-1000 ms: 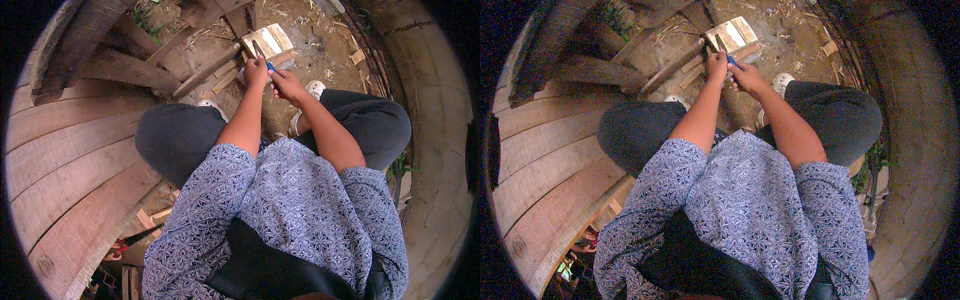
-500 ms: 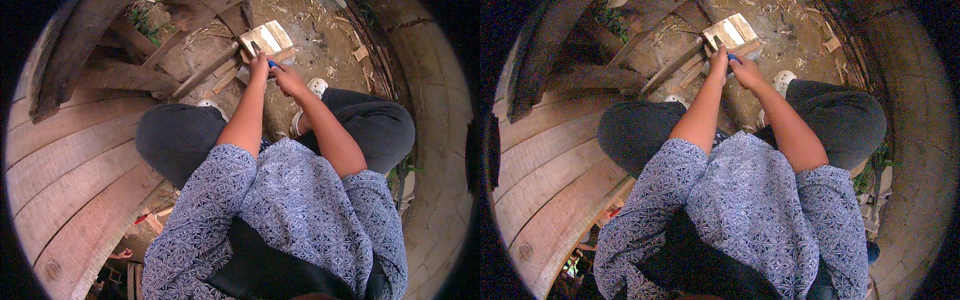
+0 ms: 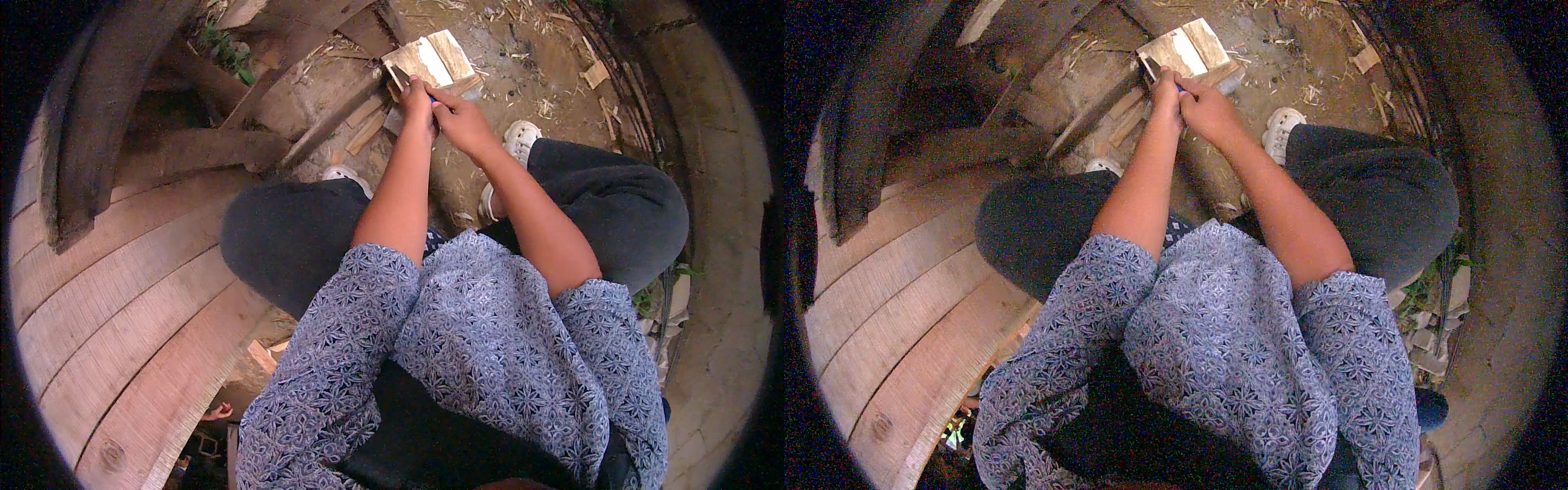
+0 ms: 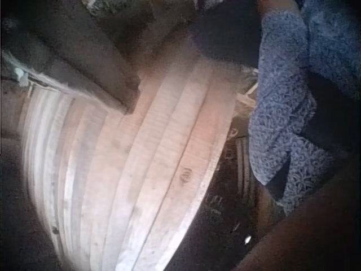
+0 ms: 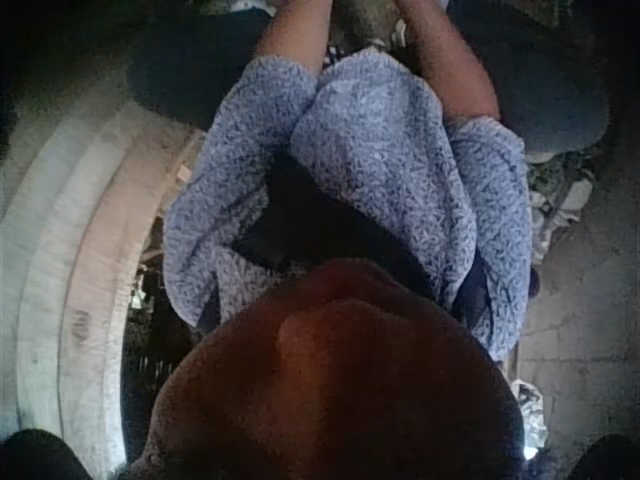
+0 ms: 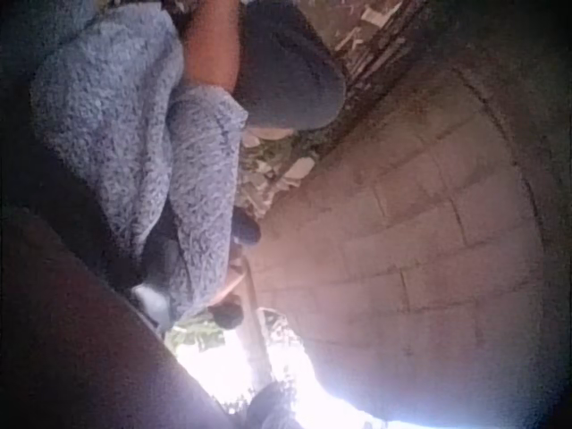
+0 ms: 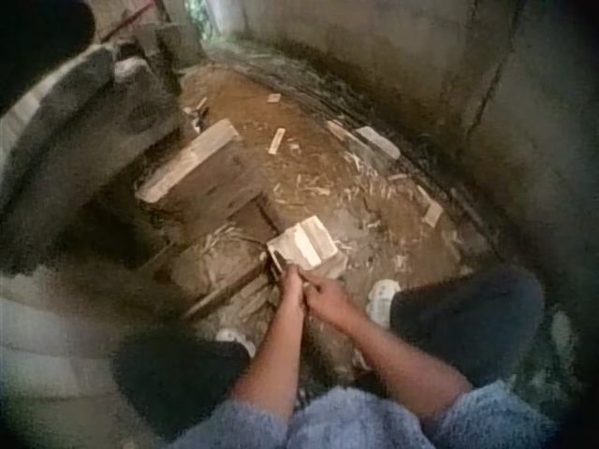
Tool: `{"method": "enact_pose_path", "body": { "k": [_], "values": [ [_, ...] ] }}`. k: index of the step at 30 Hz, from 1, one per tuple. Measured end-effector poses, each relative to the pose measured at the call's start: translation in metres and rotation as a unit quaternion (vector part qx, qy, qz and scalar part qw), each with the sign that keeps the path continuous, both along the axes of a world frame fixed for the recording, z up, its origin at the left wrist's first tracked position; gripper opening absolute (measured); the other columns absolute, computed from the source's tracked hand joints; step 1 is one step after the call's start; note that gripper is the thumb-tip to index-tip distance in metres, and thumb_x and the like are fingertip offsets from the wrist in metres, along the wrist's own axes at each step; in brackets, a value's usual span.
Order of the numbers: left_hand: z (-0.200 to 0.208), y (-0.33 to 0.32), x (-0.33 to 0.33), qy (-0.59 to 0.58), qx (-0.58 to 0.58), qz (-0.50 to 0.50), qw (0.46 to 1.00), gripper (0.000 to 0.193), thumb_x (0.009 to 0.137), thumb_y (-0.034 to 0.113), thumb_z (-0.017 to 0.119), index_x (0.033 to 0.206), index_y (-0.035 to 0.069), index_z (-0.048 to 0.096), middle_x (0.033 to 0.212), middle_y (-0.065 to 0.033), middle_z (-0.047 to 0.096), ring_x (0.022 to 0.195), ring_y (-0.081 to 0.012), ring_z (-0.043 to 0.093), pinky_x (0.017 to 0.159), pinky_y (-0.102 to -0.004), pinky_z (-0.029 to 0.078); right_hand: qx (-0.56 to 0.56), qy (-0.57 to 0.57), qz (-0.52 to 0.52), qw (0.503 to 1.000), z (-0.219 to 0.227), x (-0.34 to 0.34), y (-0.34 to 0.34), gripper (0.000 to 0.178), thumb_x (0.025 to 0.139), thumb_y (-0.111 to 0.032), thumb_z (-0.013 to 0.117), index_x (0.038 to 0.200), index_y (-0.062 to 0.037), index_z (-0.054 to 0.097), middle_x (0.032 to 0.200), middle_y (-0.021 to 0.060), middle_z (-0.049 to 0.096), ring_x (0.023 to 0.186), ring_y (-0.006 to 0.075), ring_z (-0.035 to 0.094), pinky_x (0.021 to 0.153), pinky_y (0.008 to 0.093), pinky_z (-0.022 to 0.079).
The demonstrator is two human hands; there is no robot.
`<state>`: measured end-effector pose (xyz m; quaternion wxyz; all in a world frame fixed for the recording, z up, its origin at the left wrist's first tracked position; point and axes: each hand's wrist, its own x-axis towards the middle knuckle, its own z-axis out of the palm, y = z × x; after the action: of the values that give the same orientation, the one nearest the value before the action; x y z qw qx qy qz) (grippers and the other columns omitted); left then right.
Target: The person carves a small rectangular block of wood using a knife, then sands the surface with a sanding block. The person is sitting on the ground in a workshop area.
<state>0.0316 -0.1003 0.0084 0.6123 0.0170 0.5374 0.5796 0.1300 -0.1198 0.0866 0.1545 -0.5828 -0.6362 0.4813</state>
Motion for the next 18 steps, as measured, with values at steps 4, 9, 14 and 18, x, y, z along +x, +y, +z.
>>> {"method": "enact_pose_path", "body": {
  "k": [4, 9, 14, 18],
  "values": [
    [-0.008, 0.000, -0.001, 0.021, 0.011, 0.006, 1.000, 0.036, 0.102, 0.043, 0.044, 0.084, 0.013, 0.051, 0.079, -0.0054, 0.056, 0.074, -0.0230, 0.059, 0.070, -0.0377, 0.050, -0.019, -0.011, -0.005, 1.000, 0.003, -0.003, 0.000, 0.041, 0.096, -0.024, 0.049, 0.135, -0.0221, 0.059, 0.121, 0.0223, 0.065, 0.111, 0.0347, 0.064, 0.098, 0.0391, 0.046],
    [-0.013, 0.000, 0.000, 0.041, -0.013, 0.001, 0.999, 0.037, 0.101, 0.045, 0.046, 0.088, 0.011, 0.054, 0.081, -0.0064, 0.058, 0.075, -0.0232, 0.062, 0.069, -0.0378, 0.050, -0.016, -0.023, -0.003, 1.000, -0.002, -0.002, 0.000, 0.041, 0.095, -0.023, 0.048, 0.135, -0.0210, 0.058, 0.124, 0.0201, 0.064, 0.112, 0.0351, 0.064, 0.098, 0.0409, 0.046],
    [-0.008, 0.000, -0.006, 0.077, -0.087, -0.054, 0.992, 0.042, 0.099, 0.046, 0.046, 0.088, 0.007, 0.057, 0.082, -0.0085, 0.063, 0.076, -0.0245, 0.064, 0.069, -0.0398, 0.051, 0.009, 0.027, -0.018, 0.999, -0.013, -0.001, -0.006, 0.042, 0.096, -0.025, 0.048, 0.136, -0.0164, 0.057, 0.130, 0.0166, 0.062, 0.114, 0.0341, 0.063, 0.099, 0.0392, 0.046],
    [0.015, -0.004, -0.016, 0.421, -0.154, -0.137, 0.883, 0.045, 0.095, 0.046, 0.049, 0.088, 0.002, 0.060, 0.087, -0.0163, 0.067, 0.079, -0.0334, 0.065, 0.071, -0.0468, 0.050, 0.015, 0.059, -0.031, 0.998, -0.013, -0.003, -0.013, 0.039, 0.096, -0.025, 0.048, 0.132, -0.0144, 0.059, 0.106, 0.0137, 0.067, 0.081, 0.0264, 0.066, 0.070, 0.0354, 0.051]
  ]
}}
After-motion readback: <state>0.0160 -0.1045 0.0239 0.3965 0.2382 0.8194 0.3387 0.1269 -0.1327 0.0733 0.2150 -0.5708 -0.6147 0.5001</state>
